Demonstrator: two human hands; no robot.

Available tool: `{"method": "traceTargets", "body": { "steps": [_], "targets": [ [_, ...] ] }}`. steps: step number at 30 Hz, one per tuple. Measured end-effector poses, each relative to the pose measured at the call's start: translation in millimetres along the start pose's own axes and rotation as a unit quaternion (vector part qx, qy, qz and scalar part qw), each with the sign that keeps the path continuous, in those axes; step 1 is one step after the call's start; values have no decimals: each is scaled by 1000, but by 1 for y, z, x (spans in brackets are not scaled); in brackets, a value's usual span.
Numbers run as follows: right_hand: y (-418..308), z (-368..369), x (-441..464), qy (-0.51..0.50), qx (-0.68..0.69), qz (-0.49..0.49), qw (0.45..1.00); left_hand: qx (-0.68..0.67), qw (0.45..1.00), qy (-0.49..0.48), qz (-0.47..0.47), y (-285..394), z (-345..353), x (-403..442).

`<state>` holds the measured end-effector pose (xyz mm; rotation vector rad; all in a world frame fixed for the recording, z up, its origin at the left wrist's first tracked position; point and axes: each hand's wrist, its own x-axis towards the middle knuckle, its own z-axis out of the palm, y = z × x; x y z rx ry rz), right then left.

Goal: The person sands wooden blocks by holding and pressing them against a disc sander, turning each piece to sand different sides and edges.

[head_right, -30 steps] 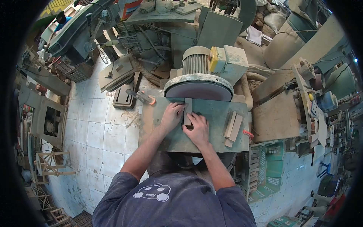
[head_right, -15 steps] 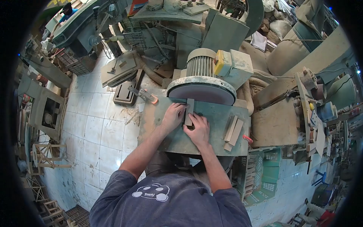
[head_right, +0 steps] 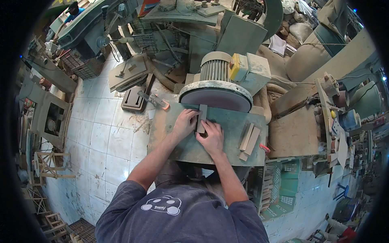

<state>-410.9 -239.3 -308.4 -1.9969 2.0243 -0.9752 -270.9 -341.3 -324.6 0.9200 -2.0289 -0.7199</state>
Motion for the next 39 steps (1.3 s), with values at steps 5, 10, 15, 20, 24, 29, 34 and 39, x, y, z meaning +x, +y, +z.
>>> {"method": "traceTargets", "body": {
  "steps": [5,10,15,20,24,29,34,39],
  "targets": [
    [22,-6,0,-37,132,11,991,-15,1000,-22,-10,15,-12,-9],
    [30,-21,1,27,42,26,998,43,984,-167,38,21,-20,-27],
    [46,-17,14,53,23,43,997,40,998,46,-16,7,-15,-9],
    [59,-15,28,98,-3,38,994,65,998,18,-8,-10,-4,3],
    [61,-13,32,109,-19,38,993,83,996,16,3,-12,-1,8],
    [64,-10,39,138,-36,26,989,78,997,25,13,-19,2,12],
    [63,-8,42,123,-45,36,991,69,997,24,8,-20,-1,12],
    [56,-5,44,114,-40,27,992,73,996,41,13,-20,-10,11]
  ]
}}
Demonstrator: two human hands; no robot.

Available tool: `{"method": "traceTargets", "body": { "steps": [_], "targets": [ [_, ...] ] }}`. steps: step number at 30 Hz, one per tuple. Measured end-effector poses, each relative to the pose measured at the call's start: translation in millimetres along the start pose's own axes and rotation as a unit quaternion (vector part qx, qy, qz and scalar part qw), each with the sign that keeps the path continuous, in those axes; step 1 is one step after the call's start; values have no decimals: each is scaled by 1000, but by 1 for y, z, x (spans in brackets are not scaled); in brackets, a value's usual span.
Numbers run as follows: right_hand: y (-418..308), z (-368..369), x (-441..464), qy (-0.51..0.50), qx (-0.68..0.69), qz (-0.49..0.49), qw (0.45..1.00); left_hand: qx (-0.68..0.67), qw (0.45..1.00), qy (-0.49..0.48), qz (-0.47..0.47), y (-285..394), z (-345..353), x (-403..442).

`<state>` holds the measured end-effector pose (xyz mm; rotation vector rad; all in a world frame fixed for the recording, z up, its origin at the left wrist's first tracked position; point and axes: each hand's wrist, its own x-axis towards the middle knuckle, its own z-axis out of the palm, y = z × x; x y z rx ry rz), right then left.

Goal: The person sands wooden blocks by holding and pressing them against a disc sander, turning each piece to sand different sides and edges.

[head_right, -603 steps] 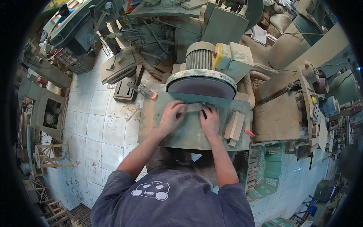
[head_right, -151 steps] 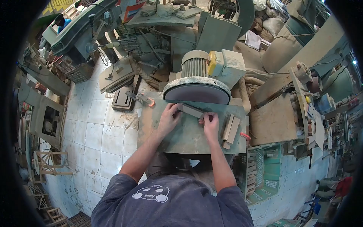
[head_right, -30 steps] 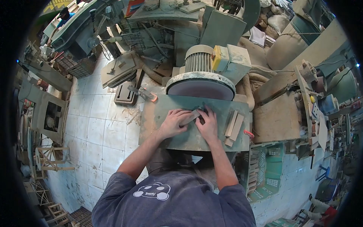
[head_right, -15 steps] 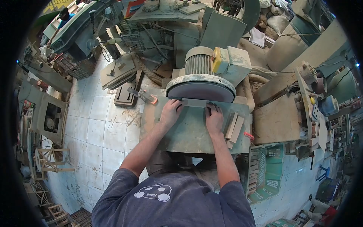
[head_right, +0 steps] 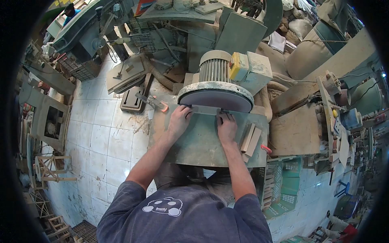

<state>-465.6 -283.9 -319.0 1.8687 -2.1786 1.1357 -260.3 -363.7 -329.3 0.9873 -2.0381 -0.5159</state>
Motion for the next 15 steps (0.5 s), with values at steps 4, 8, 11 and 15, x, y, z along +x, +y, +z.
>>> {"method": "traceTargets", "body": {
  "steps": [4,8,11,15],
  "targets": [
    [-8,5,2,-20,6,5,1000,4,1000,8,-2,-5,-9,-2],
    [-13,12,2,-14,20,-3,1000,5,999,12,-31,-11,-13,-6],
    [-16,11,3,-11,37,-17,999,-5,999,20,-49,-4,-15,-7],
    [-9,-3,-3,-7,40,7,999,21,1000,-7,-19,4,-10,-6]
  ]
}}
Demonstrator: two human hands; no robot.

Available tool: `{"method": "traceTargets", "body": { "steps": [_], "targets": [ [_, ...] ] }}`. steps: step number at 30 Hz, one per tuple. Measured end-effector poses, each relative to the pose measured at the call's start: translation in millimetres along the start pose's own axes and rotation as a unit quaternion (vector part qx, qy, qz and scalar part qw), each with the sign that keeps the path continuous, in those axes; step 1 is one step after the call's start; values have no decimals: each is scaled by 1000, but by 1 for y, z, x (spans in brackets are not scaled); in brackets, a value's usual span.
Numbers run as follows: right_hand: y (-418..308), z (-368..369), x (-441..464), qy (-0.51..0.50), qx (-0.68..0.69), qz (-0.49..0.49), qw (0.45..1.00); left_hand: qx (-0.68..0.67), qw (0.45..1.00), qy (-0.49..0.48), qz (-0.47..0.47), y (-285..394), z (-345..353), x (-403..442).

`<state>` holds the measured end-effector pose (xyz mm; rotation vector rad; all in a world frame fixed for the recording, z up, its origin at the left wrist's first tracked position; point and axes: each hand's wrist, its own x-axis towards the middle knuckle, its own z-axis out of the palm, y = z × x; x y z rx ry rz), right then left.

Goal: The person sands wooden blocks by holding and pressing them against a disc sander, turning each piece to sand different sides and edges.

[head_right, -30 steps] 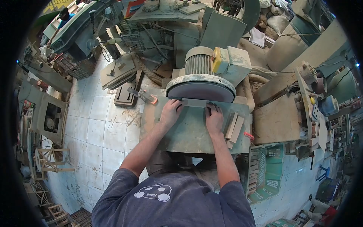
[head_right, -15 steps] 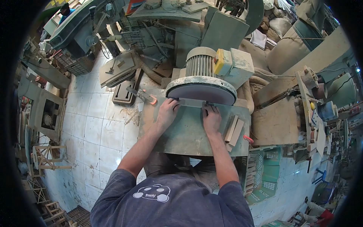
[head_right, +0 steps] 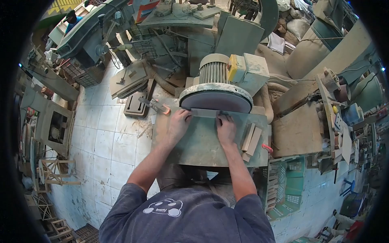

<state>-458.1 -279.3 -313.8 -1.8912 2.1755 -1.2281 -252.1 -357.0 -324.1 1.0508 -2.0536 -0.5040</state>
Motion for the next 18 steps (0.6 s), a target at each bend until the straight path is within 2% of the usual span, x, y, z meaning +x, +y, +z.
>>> {"method": "traceTargets", "body": {
  "steps": [6,18],
  "targets": [
    [17,-6,3,31,-29,-11,999,13,1000,3,13,8,21,7],
    [-5,18,6,3,-4,-35,999,8,999,29,23,-16,-6,1]
  ]
}}
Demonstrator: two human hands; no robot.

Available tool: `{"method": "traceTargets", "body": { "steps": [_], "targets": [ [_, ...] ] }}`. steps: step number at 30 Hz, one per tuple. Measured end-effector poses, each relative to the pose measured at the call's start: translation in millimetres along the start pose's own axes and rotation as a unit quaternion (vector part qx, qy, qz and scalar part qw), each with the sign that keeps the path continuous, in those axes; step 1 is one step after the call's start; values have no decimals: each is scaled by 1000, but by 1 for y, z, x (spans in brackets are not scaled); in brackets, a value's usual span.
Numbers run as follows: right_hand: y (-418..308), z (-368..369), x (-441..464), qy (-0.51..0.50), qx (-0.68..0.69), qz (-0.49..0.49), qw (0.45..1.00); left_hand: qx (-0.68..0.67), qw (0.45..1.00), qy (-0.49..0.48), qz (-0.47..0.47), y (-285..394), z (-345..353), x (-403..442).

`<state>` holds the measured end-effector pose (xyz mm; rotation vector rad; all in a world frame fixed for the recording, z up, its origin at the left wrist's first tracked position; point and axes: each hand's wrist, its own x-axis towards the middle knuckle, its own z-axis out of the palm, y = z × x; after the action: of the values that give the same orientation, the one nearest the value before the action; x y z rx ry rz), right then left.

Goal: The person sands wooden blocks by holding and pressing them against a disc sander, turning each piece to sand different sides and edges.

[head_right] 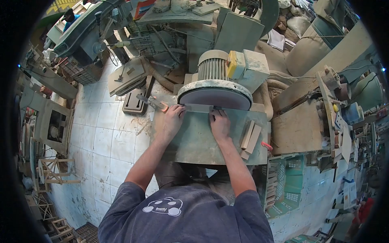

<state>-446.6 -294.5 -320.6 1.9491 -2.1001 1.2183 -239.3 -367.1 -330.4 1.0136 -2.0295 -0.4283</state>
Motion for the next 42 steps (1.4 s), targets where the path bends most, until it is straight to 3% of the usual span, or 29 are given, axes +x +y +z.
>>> {"method": "traceTargets", "body": {
  "steps": [4,6,11,16,42],
  "targets": [
    [-7,2,-3,2,15,-8,1000,-17,999,19,-19,2,-8,-2],
    [-18,-5,-11,-57,198,171,964,-18,999,11,-43,2,-11,-8],
    [-26,-37,-49,-131,124,78,981,-71,995,-13,-72,22,-12,-17],
    [-39,-40,-62,-108,61,5,992,-88,994,-67,-1,34,21,-8],
    [-37,-21,-45,-109,7,-4,994,-87,994,-64,-23,36,26,-3]
  ]
}}
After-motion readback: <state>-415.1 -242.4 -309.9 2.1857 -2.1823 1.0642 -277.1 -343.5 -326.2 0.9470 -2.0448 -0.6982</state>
